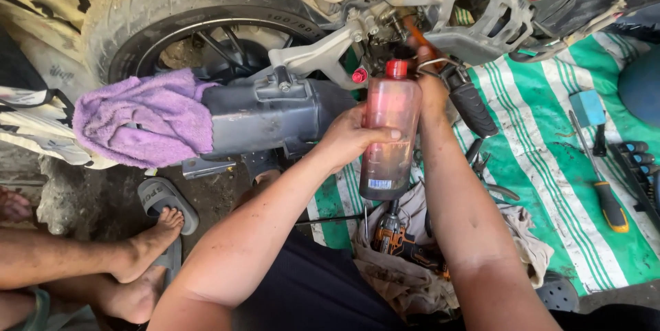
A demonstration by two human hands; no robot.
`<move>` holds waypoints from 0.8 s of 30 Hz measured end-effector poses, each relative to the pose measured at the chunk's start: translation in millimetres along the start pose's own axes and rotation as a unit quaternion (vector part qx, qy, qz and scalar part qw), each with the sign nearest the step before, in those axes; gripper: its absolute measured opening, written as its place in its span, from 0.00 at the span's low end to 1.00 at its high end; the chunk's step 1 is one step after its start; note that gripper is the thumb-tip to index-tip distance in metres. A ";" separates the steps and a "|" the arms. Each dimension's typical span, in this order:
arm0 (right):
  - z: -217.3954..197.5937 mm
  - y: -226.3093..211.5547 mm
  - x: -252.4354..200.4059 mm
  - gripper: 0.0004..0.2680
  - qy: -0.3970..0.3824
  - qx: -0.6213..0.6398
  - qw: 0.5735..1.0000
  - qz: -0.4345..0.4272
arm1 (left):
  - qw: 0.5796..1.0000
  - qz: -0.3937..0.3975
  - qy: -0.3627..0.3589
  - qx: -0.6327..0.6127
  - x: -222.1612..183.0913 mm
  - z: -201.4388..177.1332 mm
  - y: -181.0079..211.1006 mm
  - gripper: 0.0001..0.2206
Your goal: The person is performing maintenance on a motorcycle by pouring oil into the engine and using tools to adjust components.
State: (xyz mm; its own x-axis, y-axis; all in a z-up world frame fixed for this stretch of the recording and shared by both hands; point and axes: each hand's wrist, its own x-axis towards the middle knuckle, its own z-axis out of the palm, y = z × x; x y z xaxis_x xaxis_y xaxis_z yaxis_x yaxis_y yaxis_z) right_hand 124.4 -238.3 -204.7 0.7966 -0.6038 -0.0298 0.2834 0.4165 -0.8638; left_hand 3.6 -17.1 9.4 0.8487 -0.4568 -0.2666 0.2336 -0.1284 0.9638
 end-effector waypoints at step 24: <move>0.2 -35.2 -12.4 0.14 -0.091 0.027 0.995 0.029 | 0.998 -0.050 -0.023 -0.025 13.4 -7.9 -13.9 0.21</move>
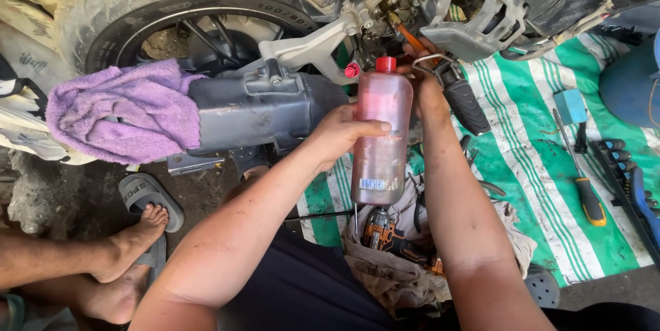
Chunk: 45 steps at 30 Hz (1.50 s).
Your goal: The person is performing maintenance on a motorcycle by pouring oil into the engine and using tools to adjust components.
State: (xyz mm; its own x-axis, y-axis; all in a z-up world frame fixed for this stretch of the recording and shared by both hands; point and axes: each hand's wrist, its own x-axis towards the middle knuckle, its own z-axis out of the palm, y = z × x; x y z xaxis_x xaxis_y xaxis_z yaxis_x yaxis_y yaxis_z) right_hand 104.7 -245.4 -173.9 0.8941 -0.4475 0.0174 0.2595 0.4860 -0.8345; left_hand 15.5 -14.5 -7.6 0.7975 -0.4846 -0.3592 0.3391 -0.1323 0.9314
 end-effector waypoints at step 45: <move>57.4 -25.6 -34.2 0.13 -0.002 -0.181 0.971 -0.154 | 0.978 -0.083 0.024 0.189 -31.5 -23.4 43.9 0.22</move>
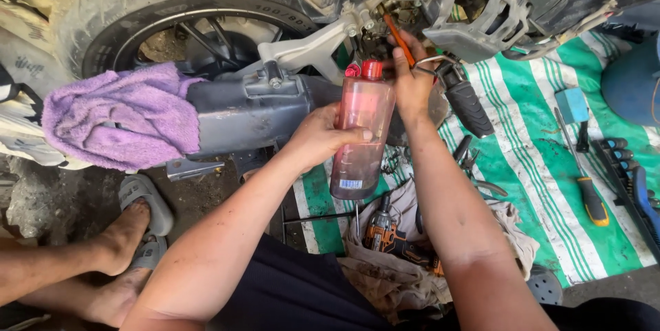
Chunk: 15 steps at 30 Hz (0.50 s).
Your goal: The person is performing maintenance on a motorcycle by pouring oil into the engine and using tools to adjust components.
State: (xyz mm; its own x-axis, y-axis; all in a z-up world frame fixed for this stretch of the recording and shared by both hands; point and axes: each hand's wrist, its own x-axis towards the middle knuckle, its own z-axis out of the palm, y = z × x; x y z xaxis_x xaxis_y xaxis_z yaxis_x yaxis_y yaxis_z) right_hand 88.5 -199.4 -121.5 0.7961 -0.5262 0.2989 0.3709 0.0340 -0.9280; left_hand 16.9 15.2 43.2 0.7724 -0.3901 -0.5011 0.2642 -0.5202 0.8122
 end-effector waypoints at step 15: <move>-7.4 34.6 -17.3 0.10 0.044 -0.080 0.995 -0.049 | 0.997 0.067 0.032 0.035 3.5 0.6 -18.5 0.24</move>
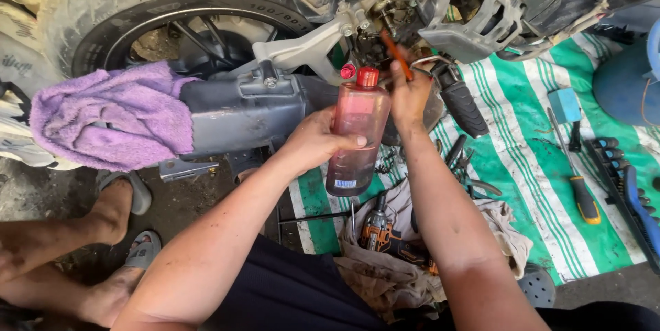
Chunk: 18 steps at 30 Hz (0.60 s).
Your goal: The person is performing maintenance on a motorcycle by pouring oil into the engine and using tools to adjust components.
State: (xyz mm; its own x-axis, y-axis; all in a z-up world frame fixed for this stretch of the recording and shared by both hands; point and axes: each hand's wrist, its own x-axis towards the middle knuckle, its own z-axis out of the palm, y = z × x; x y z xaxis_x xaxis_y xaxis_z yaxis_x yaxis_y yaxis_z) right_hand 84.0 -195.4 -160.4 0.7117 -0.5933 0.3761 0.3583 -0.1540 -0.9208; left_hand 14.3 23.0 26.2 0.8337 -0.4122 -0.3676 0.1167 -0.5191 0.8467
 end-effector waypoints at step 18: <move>-16.9 -10.9 24.0 0.15 -0.136 -0.276 0.913 0.269 | 0.998 -0.004 -0.050 -0.045 0.2 5.0 -12.7 0.27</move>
State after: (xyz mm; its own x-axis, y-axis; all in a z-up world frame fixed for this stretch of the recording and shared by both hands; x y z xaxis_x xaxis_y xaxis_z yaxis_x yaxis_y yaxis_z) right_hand 87.0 -221.4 -143.1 0.8454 -0.4941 -0.2028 -0.3929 -0.3182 -0.8628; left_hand 10.3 25.8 13.5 0.7754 -0.4830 -0.4067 0.1741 -0.4556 0.8730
